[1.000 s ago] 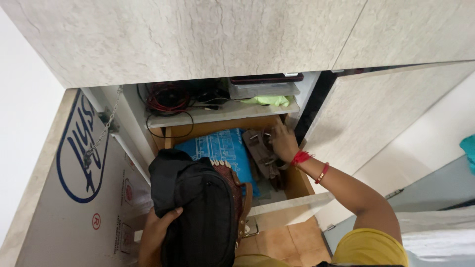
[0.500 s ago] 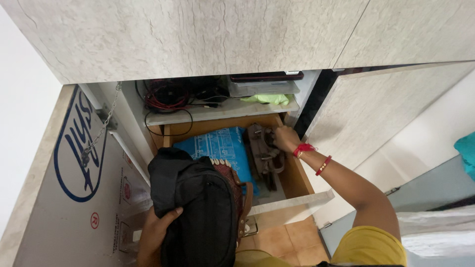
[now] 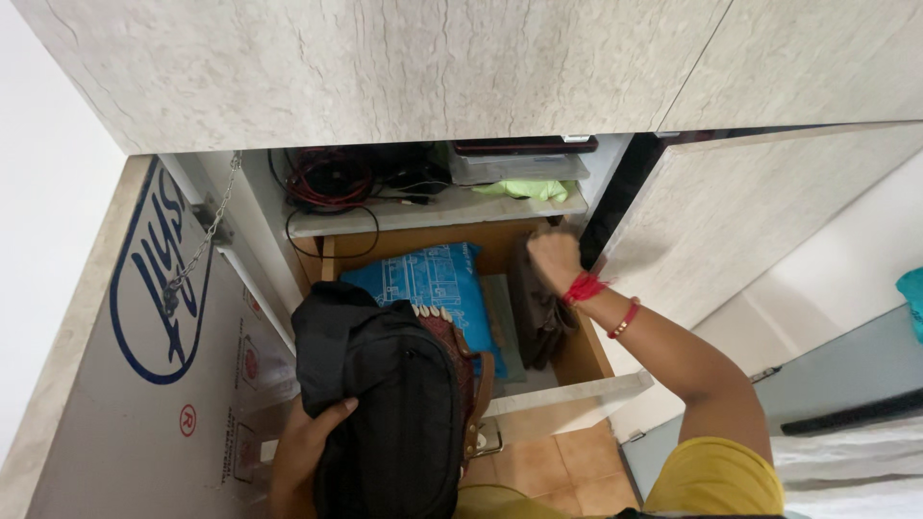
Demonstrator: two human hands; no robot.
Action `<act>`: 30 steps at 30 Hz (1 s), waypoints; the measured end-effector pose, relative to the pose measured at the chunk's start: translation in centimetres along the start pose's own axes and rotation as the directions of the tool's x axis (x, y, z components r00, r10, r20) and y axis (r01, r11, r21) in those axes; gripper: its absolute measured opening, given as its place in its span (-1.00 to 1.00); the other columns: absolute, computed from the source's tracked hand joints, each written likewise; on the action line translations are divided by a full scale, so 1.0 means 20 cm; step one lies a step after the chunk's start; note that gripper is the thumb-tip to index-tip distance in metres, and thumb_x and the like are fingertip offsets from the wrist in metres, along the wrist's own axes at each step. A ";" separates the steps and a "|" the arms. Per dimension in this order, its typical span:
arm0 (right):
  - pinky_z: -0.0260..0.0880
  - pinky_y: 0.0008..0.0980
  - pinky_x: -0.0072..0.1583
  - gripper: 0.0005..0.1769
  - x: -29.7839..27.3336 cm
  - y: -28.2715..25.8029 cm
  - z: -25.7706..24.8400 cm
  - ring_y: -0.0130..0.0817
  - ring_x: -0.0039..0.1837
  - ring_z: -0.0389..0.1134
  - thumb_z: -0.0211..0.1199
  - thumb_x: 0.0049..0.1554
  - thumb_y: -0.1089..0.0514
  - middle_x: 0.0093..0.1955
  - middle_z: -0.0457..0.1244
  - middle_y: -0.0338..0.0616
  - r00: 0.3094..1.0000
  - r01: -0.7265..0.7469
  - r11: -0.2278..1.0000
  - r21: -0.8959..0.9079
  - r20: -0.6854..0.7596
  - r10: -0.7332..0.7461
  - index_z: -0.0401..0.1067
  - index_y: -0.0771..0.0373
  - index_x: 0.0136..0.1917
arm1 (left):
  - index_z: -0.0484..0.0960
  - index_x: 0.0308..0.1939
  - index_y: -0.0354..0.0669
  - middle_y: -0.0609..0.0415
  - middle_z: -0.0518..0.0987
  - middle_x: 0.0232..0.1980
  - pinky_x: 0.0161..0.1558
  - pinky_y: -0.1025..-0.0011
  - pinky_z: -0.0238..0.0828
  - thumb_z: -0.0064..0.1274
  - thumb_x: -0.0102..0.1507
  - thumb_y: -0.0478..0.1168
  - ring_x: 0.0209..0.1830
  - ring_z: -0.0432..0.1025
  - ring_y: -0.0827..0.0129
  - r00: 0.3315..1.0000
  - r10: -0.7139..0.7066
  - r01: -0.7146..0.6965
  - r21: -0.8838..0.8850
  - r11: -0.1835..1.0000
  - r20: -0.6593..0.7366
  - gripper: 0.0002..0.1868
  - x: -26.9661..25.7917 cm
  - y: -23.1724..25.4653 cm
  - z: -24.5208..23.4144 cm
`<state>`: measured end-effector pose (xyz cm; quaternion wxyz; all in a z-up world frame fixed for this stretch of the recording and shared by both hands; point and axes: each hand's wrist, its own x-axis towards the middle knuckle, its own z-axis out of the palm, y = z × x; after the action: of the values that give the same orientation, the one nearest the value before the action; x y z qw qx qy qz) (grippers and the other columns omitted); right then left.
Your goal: The person sorts through various small bags and pouches on a bed and then puts them away inside a cupboard drawer.
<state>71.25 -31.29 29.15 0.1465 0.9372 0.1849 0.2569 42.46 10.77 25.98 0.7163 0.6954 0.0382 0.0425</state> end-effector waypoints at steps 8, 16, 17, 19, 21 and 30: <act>0.43 -0.14 -0.25 -0.80 0.08 -0.31 0.22 -0.08 -0.17 0.46 0.23 0.05 0.12 -0.23 0.39 0.05 0.983 0.182 0.981 -0.060 0.028 -0.181 0.62 0.19 -0.30 | 0.57 0.21 -0.47 -0.16 0.65 0.15 0.16 0.31 0.38 0.20 0.12 -0.20 0.12 0.53 0.09 1.000 -0.017 0.015 -0.103 0.995 -0.021 -0.39 -0.02 0.02 0.04; 0.36 0.02 0.12 -0.41 0.00 -0.39 -0.17 0.06 0.17 0.33 0.35 -0.02 -0.16 0.09 0.30 0.14 0.987 0.160 0.970 0.181 -0.036 -0.156 0.50 0.32 0.12 | 0.55 0.22 -0.48 -0.16 0.64 0.17 0.18 0.30 0.35 0.19 0.13 -0.22 0.14 0.51 0.08 1.000 -0.014 0.014 -0.130 0.991 -0.003 -0.39 -0.01 0.00 0.01; 0.36 0.02 0.12 -0.41 0.00 -0.38 -0.27 0.06 0.17 0.33 0.35 -0.02 -0.16 0.09 0.30 0.14 0.986 0.167 0.969 0.181 -0.041 -0.162 0.50 0.32 0.12 | 0.51 0.25 -0.43 -0.11 0.62 0.19 0.20 0.32 0.33 0.19 0.11 -0.22 0.16 0.50 0.11 1.000 -0.017 0.015 -0.127 0.992 -0.015 -0.36 -0.01 -0.01 0.01; 0.16 0.07 0.36 -0.27 -0.01 -0.37 -0.43 0.10 0.39 0.16 0.34 0.08 -0.18 0.33 0.18 0.16 0.971 0.171 0.846 0.504 0.058 -0.230 0.33 0.27 0.37 | 0.48 0.28 -0.37 -0.06 0.60 0.22 0.21 0.34 0.31 0.19 0.08 -0.23 0.19 0.48 0.14 0.999 -0.026 0.022 -0.125 0.992 -0.030 -0.33 0.00 -0.05 0.00; 0.10 0.04 0.43 -0.18 -0.03 -0.38 -0.50 0.09 0.48 0.10 0.31 0.08 -0.13 0.45 0.12 0.16 0.905 0.306 0.640 0.705 -0.007 -0.424 0.21 0.25 0.49 | 0.53 0.24 -0.44 -0.14 0.62 0.18 0.21 0.31 0.33 0.23 0.07 -0.23 0.15 0.50 0.08 0.996 -0.062 0.059 -0.049 0.997 -0.061 -0.34 0.02 -0.10 -0.03; -0.03 -0.04 0.62 0.16 -0.23 -0.44 -0.59 -0.17 0.68 0.01 0.20 0.15 -0.35 0.71 -0.07 -0.03 0.623 -0.674 -0.640 0.370 -0.182 -0.761 -0.25 0.20 0.73 | 0.44 0.28 -0.36 -0.16 0.53 0.18 0.12 0.00 0.32 0.22 0.08 -0.02 0.10 0.40 -0.05 0.928 -0.283 0.361 -0.769 0.528 0.242 -0.24 0.03 -0.04 0.02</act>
<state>58.80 -23.27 33.63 -0.6990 0.3295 0.3470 -0.5314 43.02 10.32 25.26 0.9475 0.2797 0.1111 -0.1082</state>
